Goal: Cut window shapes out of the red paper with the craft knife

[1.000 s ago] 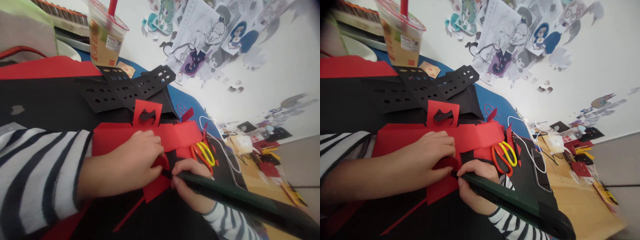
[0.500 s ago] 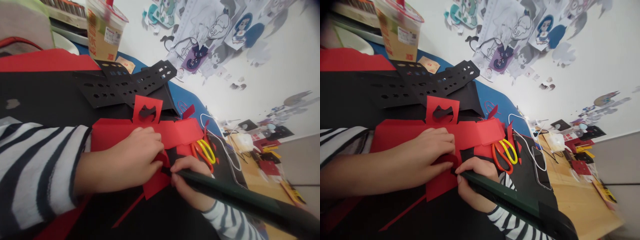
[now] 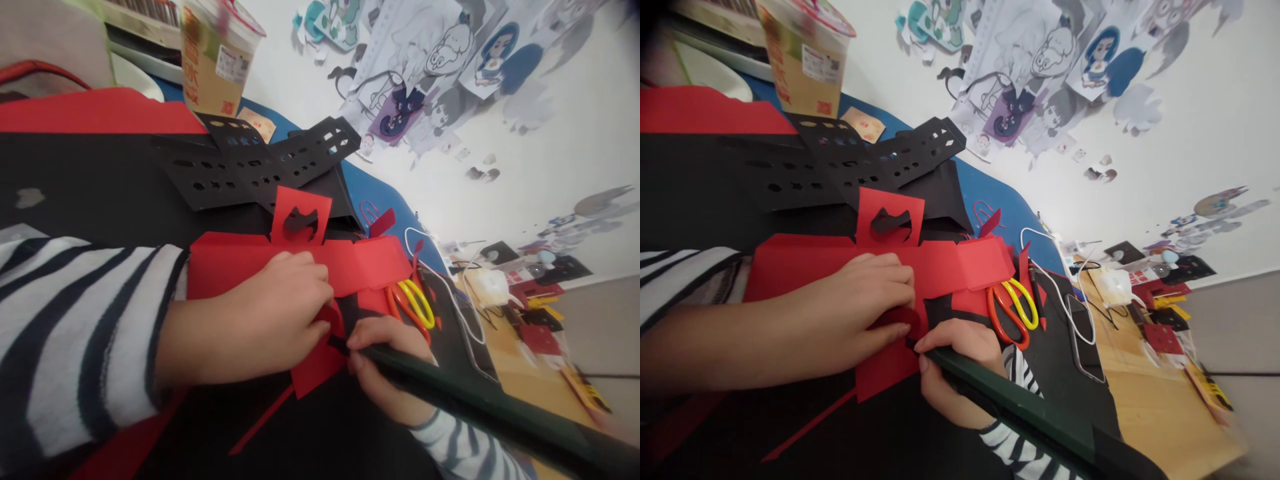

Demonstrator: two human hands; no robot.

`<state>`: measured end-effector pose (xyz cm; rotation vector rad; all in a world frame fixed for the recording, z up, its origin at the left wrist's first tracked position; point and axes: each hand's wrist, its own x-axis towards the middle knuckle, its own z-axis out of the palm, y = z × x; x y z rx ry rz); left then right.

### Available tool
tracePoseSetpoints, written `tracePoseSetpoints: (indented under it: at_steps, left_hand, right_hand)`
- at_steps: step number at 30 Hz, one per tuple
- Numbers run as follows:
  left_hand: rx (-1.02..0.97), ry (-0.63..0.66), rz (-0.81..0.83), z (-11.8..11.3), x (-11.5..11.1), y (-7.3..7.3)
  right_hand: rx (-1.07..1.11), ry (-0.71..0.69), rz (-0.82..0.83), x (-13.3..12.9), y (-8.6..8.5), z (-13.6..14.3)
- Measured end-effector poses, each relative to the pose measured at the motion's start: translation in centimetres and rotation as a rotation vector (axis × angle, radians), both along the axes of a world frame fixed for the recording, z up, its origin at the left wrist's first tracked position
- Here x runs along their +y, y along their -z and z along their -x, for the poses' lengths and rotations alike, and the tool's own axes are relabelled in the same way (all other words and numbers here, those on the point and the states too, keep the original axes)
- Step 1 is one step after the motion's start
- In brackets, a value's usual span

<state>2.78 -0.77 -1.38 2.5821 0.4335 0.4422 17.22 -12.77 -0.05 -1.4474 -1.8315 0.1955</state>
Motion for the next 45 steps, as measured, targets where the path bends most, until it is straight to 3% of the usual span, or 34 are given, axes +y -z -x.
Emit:
tracePoseSetpoints:
  at_steps: [3, 10, 20, 26, 45]
  left_hand:
    - [0.006, -0.001, -0.004, 0.1, 0.0, 0.0]
    - [0.022, -0.007, -0.039, 0.1, -0.1, 0.0]
    - [0.025, -0.001, -0.043, 0.2, -0.2, -0.5]
    - [0.027, 0.001, -0.044, 0.2, -0.2, -0.5]
    - [0.011, 0.003, -0.057, 0.2, -0.3, -0.5]
  right_hand:
    - [-0.025, -0.04, -0.017, 0.0, 0.1, 0.0]
    - [0.088, 0.073, 0.018, -0.7, 1.2, -0.3]
    - [-0.044, -0.033, -0.042, -0.2, 0.1, 0.1]
    - [0.028, 0.014, -0.022, -0.3, 0.1, 0.0]
    - [-0.026, -0.004, -0.015, -0.4, 0.4, -0.1]
